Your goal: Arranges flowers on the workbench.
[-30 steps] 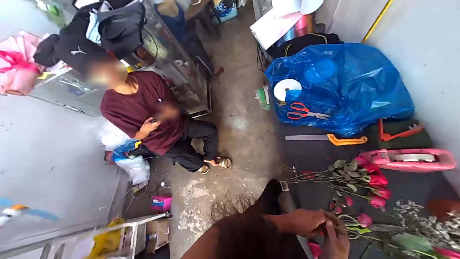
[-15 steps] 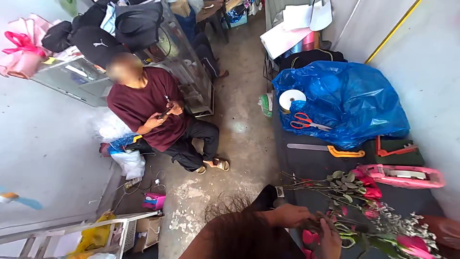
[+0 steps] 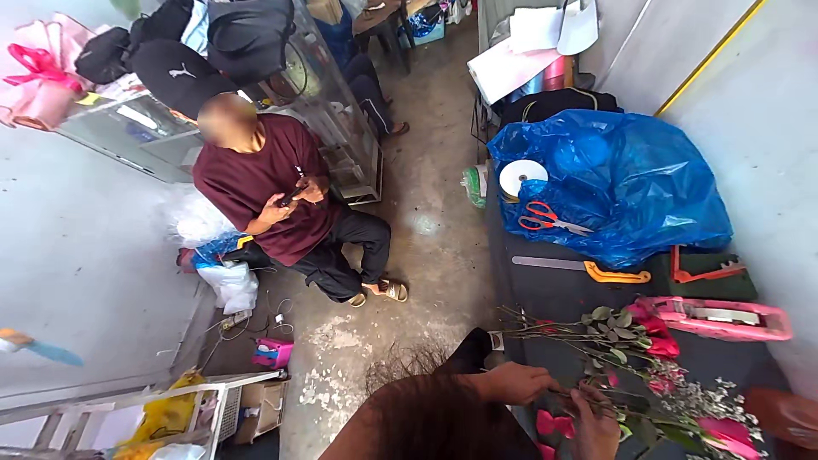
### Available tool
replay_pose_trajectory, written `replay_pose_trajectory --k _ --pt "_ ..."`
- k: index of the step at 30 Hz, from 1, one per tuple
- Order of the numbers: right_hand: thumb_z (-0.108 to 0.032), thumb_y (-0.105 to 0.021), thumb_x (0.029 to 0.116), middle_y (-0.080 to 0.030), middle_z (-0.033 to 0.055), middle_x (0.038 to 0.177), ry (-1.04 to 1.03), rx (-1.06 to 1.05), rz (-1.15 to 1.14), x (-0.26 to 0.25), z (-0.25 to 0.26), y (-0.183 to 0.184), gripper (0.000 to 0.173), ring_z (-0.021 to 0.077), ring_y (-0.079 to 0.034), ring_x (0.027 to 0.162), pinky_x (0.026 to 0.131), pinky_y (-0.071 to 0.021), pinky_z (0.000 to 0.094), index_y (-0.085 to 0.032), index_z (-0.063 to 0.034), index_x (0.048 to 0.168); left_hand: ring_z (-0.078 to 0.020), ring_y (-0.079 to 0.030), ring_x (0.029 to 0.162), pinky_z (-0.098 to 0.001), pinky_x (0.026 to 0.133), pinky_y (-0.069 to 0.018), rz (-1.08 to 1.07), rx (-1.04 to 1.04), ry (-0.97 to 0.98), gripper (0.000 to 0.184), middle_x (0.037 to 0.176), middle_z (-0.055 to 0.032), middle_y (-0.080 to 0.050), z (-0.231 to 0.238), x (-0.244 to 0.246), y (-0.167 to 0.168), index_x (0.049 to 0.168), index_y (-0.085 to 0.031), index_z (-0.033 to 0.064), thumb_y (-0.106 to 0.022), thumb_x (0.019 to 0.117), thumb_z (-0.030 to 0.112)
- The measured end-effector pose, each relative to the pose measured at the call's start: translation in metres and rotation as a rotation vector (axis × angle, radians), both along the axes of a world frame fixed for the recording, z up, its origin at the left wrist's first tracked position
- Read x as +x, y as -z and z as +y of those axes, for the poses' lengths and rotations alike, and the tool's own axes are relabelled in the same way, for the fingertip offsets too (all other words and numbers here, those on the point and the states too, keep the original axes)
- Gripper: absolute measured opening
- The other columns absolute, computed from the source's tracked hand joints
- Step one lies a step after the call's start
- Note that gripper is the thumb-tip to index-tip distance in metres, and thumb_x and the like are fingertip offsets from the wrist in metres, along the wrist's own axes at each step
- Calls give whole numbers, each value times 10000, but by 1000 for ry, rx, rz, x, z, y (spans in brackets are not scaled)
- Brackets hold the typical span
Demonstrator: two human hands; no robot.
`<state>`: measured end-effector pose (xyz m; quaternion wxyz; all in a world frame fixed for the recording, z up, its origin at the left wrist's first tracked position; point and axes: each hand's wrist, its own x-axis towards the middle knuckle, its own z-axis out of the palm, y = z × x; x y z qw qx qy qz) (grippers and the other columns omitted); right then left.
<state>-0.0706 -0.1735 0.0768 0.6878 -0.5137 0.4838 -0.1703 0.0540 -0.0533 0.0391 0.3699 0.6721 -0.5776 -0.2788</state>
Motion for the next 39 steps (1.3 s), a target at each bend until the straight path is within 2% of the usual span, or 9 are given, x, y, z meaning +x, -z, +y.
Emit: replay_pose_trajectory --k 5,11,17,20,24,27,29,33,39 --pt "80 -543 949 -644 -33 822 -3 -36 8 0 -3 -5 224 18 -647 591 589 -597 200 -521 47 1170 -408 -691 1042 -564 862 -559 109 104 -5 320 1202 -244 -667 -4 -2 -7 1334 -591 -18 -444 1052 22" --pt "69 -562 938 -651 -48 808 -43 -59 -7 -2 -5 -13 181 16 -643 598 604 -595 201 -544 27 1113 -428 -683 1074 -607 938 -523 259 311 -50 511 1230 -260 -662 -11 3 -20 1569 -321 17 -436 1076 87" --pt "104 -601 913 -670 -54 812 -27 -77 -6 -5 -7 -6 173 11 -655 611 612 -601 194 -592 23 1065 -423 -642 1184 -572 1028 -481 225 174 -57 358 1257 -283 -652 -9 -3 6 1364 -566 -65 -410 1070 67" --pt "104 -606 884 -681 -22 853 -58 -120 -54 -1 -9 4 199 38 -677 636 625 -623 224 -592 38 1071 -422 -683 1040 -550 963 -519 398 211 -62 297 1104 -306 -680 -11 3 9 1255 -585 -131 -424 1046 5" --pt "74 -618 915 -672 32 910 -162 -121 2 -7 -15 -3 205 60 -683 678 656 -625 244 -575 87 1115 -403 -684 983 -522 917 -536 541 339 1 335 1077 -316 -665 -12 -6 -2 1311 -501 -159 -448 997 -55" --pt "78 -581 913 -720 -37 850 -221 -86 -108 -1 -18 0 135 64 -717 693 665 -641 253 -589 9 1029 -434 -664 1065 -532 972 -509 548 246 -137 333 1145 -343 -653 -5 -6 -2 1300 -545 -156 -441 1004 -47" --pt "76 -542 925 -732 -44 857 -224 -48 -173 0 -20 9 147 87 -727 698 666 -648 268 -588 -24 1021 -393 -669 984 -511 914 -516 569 164 -185 361 1078 -322 -666 -3 -6 7 1266 -585 -141 -371 1023 17" --pt "59 -485 975 -716 -14 892 -160 -32 -151 -10 -21 16 173 77 -710 687 655 -632 250 -535 11 1134 -410 -682 1061 -571 976 -497 475 223 -90 407 1112 -296 -690 -12 -11 11 1297 -602 -92 -418 1093 208" --pt "51 -460 980 -732 -32 903 -113 -4 -184 -14 -31 10 202 87 -733 725 692 -649 272 -563 3 1148 -459 -674 1032 -633 934 -493 316 330 1 377 1065 -306 -684 -29 -1 5 1297 -581 -77 -471 1080 211"
